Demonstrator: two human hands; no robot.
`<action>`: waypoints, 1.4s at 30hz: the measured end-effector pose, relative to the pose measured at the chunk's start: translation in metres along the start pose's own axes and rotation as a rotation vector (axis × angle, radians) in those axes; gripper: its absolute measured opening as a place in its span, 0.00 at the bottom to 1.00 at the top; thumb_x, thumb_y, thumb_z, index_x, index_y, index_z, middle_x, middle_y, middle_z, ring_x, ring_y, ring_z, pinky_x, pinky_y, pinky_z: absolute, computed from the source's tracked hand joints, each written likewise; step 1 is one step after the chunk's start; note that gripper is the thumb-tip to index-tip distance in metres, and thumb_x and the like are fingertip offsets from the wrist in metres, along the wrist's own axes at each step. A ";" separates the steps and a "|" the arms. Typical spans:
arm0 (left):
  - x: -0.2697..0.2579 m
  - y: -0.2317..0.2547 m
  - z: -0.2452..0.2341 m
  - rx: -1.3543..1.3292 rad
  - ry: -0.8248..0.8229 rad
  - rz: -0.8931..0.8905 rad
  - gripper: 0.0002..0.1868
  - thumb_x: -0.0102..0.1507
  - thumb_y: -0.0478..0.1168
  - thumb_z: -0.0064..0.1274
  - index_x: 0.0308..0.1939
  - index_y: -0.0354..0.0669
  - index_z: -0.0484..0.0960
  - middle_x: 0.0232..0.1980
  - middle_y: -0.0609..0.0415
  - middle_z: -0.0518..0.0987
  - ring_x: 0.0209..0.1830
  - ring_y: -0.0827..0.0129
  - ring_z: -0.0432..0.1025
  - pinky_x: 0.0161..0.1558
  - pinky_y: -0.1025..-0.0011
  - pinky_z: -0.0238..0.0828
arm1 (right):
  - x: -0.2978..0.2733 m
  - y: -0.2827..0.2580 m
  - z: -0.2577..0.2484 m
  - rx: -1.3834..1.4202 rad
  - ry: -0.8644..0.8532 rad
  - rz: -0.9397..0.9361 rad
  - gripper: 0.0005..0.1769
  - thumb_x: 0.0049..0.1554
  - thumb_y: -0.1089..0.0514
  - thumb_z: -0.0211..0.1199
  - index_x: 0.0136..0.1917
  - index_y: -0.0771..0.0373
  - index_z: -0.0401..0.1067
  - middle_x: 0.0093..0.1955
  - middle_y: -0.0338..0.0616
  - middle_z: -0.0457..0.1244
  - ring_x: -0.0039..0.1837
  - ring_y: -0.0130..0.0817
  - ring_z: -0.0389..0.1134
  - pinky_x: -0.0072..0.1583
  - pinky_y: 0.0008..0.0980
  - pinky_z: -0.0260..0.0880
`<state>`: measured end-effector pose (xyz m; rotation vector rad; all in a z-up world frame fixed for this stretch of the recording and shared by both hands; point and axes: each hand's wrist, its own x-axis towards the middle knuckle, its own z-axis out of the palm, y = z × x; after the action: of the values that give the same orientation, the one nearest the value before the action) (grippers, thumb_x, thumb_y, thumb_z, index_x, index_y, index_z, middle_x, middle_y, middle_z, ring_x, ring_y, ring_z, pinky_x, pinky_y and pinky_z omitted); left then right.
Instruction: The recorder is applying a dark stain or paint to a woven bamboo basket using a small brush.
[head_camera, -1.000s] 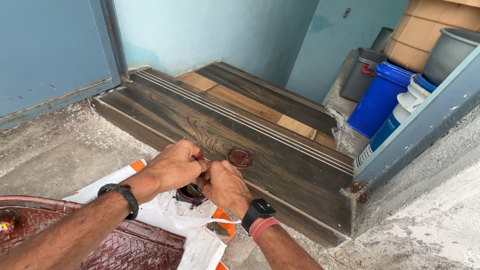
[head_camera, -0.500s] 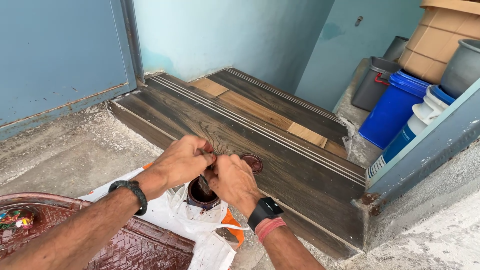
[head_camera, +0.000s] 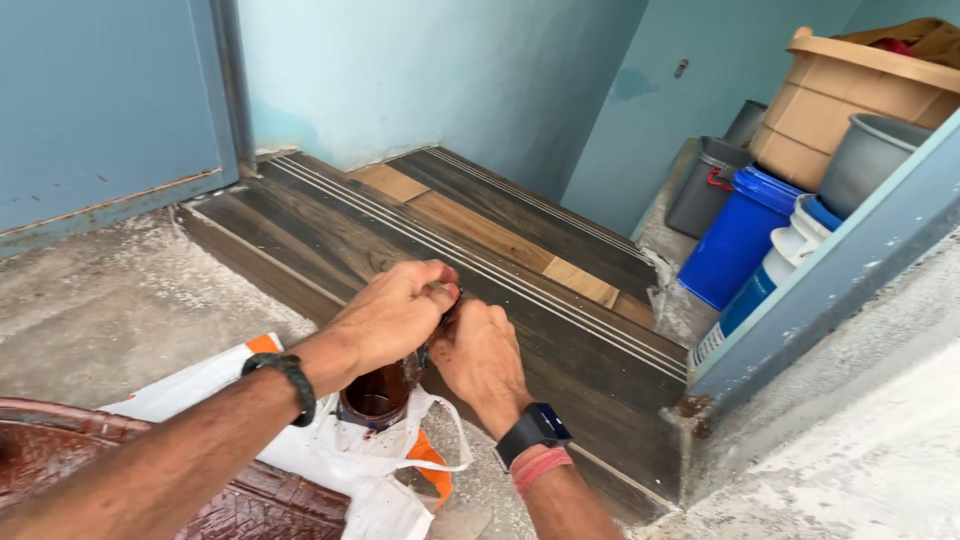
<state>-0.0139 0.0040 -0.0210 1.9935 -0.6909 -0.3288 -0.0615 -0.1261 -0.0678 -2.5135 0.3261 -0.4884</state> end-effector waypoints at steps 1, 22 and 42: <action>-0.002 0.002 -0.002 -0.006 -0.001 -0.041 0.22 0.67 0.48 0.44 0.62 0.44 0.77 0.53 0.50 0.84 0.54 0.66 0.78 0.56 0.65 0.72 | -0.001 -0.001 -0.001 -0.014 -0.003 -0.018 0.11 0.51 0.60 0.65 0.44 0.70 0.77 0.42 0.63 0.70 0.48 0.57 0.74 0.51 0.47 0.75; -0.026 0.007 -0.047 -0.009 0.000 -0.149 0.25 0.69 0.55 0.44 0.33 0.39 0.84 0.31 0.56 0.79 0.36 0.73 0.74 0.44 0.68 0.74 | -0.013 -0.038 0.014 -0.027 -0.116 -0.195 0.16 0.58 0.55 0.65 0.40 0.72 0.76 0.33 0.61 0.68 0.40 0.54 0.73 0.47 0.48 0.75; -0.011 -0.004 -0.029 -0.060 -0.109 -0.209 0.33 0.68 0.63 0.42 0.58 0.37 0.81 0.55 0.48 0.84 0.60 0.66 0.78 0.60 0.66 0.76 | -0.010 0.005 0.003 0.513 -0.144 0.166 0.13 0.58 0.57 0.63 0.45 0.74 0.75 0.35 0.49 0.71 0.38 0.31 0.77 0.40 0.28 0.79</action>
<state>-0.0070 0.0327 -0.0107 2.0054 -0.5333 -0.5800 -0.0699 -0.1251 -0.0755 -1.9902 0.3053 -0.2777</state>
